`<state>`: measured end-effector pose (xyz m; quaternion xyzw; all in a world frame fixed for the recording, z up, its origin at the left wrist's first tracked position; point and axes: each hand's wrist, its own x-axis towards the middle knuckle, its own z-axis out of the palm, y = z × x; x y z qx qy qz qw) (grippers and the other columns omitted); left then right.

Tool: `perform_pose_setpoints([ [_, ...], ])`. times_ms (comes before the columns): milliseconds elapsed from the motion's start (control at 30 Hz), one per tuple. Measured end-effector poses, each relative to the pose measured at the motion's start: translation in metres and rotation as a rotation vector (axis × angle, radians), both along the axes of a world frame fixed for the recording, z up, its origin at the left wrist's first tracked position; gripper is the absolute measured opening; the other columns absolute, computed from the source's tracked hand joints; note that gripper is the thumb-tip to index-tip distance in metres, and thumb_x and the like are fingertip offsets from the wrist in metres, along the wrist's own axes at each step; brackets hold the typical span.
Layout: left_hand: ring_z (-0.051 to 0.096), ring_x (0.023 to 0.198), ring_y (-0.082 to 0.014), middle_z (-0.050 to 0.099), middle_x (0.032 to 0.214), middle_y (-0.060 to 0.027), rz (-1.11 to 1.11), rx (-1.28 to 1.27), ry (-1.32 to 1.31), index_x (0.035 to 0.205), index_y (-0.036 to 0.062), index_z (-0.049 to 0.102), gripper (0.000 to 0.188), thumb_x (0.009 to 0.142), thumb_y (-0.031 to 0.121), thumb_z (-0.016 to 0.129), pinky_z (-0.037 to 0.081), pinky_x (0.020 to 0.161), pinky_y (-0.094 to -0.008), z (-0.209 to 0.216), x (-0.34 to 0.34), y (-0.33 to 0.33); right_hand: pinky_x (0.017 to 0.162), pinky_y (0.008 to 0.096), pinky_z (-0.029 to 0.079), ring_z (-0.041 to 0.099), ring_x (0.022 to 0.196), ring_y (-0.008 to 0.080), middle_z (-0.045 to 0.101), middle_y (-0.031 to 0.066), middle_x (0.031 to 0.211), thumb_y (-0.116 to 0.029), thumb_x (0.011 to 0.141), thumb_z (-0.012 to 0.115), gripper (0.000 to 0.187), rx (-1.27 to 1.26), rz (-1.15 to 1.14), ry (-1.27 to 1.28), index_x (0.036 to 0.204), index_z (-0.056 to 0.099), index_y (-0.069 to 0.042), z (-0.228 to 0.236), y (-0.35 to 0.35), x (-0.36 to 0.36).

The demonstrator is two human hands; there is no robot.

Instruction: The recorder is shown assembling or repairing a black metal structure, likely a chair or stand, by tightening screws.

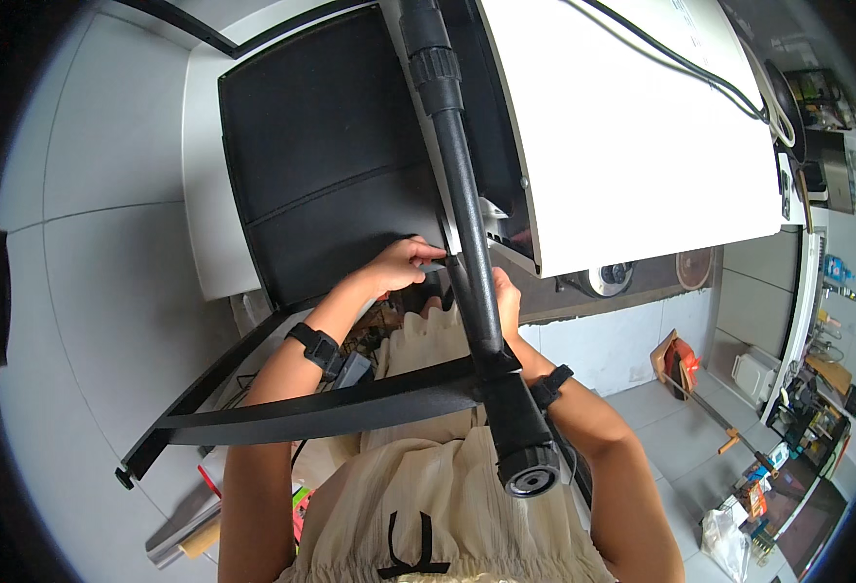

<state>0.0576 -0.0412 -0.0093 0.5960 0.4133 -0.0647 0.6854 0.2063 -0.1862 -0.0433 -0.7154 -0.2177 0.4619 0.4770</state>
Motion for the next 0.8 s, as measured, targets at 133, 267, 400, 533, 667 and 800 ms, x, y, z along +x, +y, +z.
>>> perform_pose_setpoints([
  [133,0.044,0.076,-0.0125,0.045,0.087,-0.0015,0.011,-0.025,-0.041,0.113,0.0032,0.059,0.052,0.063,-0.009,0.053,0.04,0.07,-0.0241,-0.007,-0.004,-0.001,0.056,0.0257,0.042,0.048,0.063,0.0073,0.057,0.0022,0.065,-0.014,0.075,0.066,0.017,0.021,0.046,0.009,0.077,0.056,-0.001,-0.01,-0.003,0.005],
  [267,0.051,0.086,-0.0123,0.055,0.094,-0.0035,0.085,-0.04,-0.091,0.11,-0.0001,0.06,0.041,0.07,-0.005,0.053,0.042,0.075,-0.0239,-0.017,-0.002,-0.005,0.057,0.0256,0.042,0.048,0.063,0.0078,0.057,0.0026,0.066,-0.014,0.074,0.066,0.018,0.062,0.061,0.038,0.078,0.056,0.0,-0.012,-0.005,0.009],
  [400,0.056,0.088,-0.0126,0.061,0.095,-0.0068,0.207,-0.2,-0.27,0.106,-0.0035,0.06,0.031,0.077,0.001,0.053,0.044,0.076,-0.0245,-0.026,0.005,0.002,0.057,0.024,0.042,0.049,0.063,0.0068,0.057,0.0013,0.069,-0.013,0.074,0.067,0.019,0.05,0.1,0.064,0.082,0.057,0.0,-0.004,-0.004,0.013],
  [533,0.059,0.081,-0.0122,0.064,0.091,-0.0099,0.304,-0.087,-0.159,0.098,-0.0069,0.061,0.023,0.082,0.008,0.055,0.046,0.074,-0.0245,-0.04,0.005,-0.001,0.058,0.0212,0.043,0.05,0.065,0.0052,0.058,-0.0001,0.073,-0.01,0.077,0.066,0.018,0.058,0.066,0.14,0.087,0.056,0.001,0.007,0.002,0.0],
  [667,0.061,0.084,-0.0142,0.064,0.093,-0.0127,0.428,-0.096,-0.146,0.097,-0.0079,0.06,0.023,0.081,0.008,0.058,0.047,0.077,-0.0249,-0.041,0.01,-0.008,0.058,0.0188,0.045,0.052,0.066,0.0043,0.058,0.0004,0.075,-0.005,0.08,0.063,0.014,0.089,0.058,0.241,0.09,0.055,0.001,0.016,0.008,-0.001],
  [800,0.061,0.088,-0.0162,0.064,0.096,-0.0142,0.421,-0.155,-0.048,0.102,-0.0086,0.057,0.025,0.081,0.004,0.057,0.047,0.081,-0.0257,-0.015,0.016,-0.004,0.055,0.019,0.045,0.054,0.064,0.0053,0.059,0.0022,0.075,-0.005,0.08,0.063,0.013,0.131,0.03,0.254,0.088,0.055,0.002,0.011,0.007,0.004],
])
